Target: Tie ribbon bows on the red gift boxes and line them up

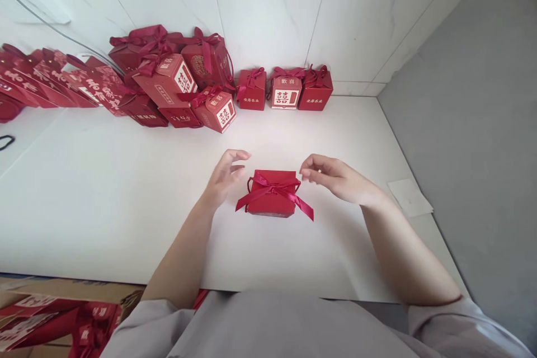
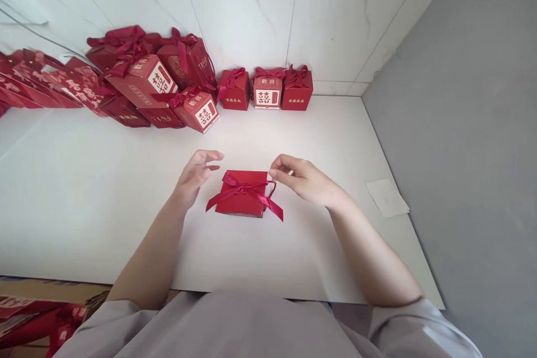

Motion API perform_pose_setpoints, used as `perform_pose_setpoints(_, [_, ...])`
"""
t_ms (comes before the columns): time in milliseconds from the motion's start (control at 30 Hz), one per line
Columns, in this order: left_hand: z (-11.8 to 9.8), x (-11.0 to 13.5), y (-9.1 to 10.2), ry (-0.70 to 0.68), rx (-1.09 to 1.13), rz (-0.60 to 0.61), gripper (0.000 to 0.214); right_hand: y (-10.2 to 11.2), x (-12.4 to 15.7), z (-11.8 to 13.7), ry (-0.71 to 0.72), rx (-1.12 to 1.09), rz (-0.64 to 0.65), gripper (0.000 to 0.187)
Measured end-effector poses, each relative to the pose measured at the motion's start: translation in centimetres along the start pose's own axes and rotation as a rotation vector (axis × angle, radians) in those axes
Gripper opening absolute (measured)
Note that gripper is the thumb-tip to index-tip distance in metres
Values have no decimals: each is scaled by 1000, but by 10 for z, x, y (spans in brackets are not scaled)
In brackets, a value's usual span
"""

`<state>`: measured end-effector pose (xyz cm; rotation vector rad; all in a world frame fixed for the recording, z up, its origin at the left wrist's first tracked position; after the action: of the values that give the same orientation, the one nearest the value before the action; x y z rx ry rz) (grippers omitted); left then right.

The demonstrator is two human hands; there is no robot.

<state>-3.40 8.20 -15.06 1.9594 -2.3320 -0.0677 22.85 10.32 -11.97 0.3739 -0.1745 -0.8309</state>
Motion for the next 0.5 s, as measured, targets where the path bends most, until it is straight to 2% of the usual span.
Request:
perform_pose_setpoints(67, [-5, 1, 13, 26, -88, -20, 29, 0, -4, 1, 37, -8, -115, 33])
perform_pose_setpoints(167, [-10, 4, 18, 126, -247, 48, 34, -6, -7, -3, 14, -47, -119, 36])
perform_pose_setpoints(333, [-5, 10, 5, 293, -426, 242, 39, -13, -7, -1, 38, -90, -26, 37])
perform_pose_setpoints(500, [7, 14, -6, 423, -417, 402, 47, -18, -4, 0, 34, -77, 12, 26])
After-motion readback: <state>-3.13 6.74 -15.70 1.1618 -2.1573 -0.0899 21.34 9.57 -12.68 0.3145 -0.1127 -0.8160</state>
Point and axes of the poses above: each hand's wrist, its own x-axis away from the middle knuckle, its own y-axis out of the back of the hand, z = x × y, the point moved 5 cm from there along -x, towards the middle knuckle, and after that the axes turned 12 degrees about y, right-handed, at the moved point
